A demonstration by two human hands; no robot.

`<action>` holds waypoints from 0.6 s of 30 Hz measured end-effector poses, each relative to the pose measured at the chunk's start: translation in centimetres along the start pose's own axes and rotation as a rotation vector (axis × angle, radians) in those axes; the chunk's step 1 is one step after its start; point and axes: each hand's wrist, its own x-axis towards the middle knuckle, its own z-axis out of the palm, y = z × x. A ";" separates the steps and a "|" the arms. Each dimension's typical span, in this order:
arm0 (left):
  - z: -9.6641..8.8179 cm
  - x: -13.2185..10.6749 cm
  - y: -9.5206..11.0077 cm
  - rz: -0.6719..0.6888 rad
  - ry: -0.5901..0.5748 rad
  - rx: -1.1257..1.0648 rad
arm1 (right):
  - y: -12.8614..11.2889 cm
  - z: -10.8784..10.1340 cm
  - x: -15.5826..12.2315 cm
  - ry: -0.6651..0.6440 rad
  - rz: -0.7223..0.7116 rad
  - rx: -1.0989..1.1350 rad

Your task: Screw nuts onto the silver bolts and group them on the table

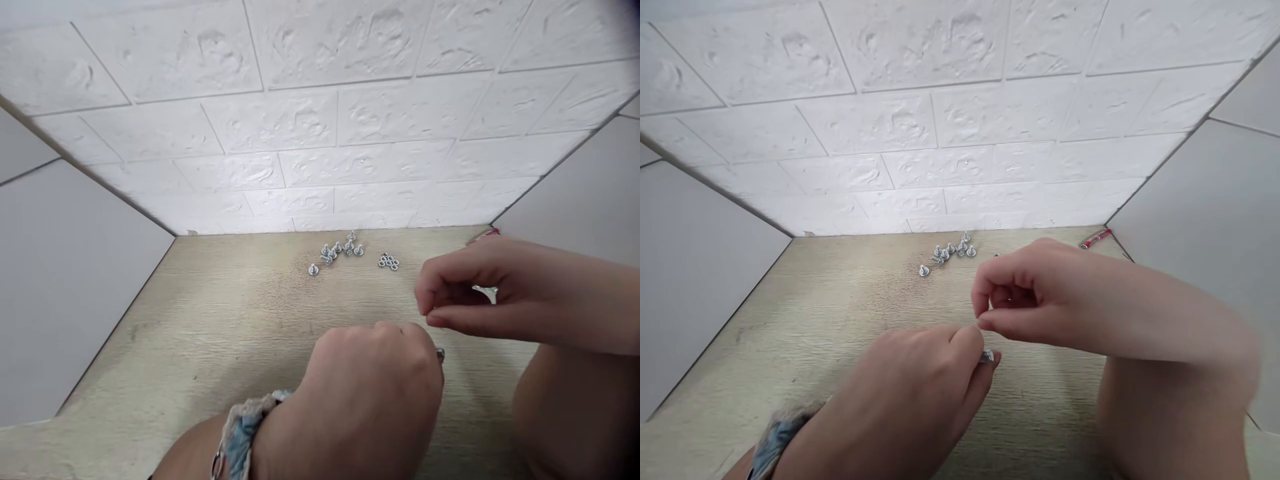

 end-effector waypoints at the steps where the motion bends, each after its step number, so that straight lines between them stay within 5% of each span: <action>1: 0.0 -0.2 0.1 -0.011 -0.006 0.016 | -0.1 0.3 0.3 -0.070 0.012 0.033; 11: -1.0 0.1 1.4 -0.198 -0.059 -0.055 | -0.3 0.6 0.4 -0.176 -0.009 0.130; 18: -1.2 -0.4 1.7 -0.197 -0.067 -0.200 | -0.9 0.8 -0.6 -0.019 0.005 0.027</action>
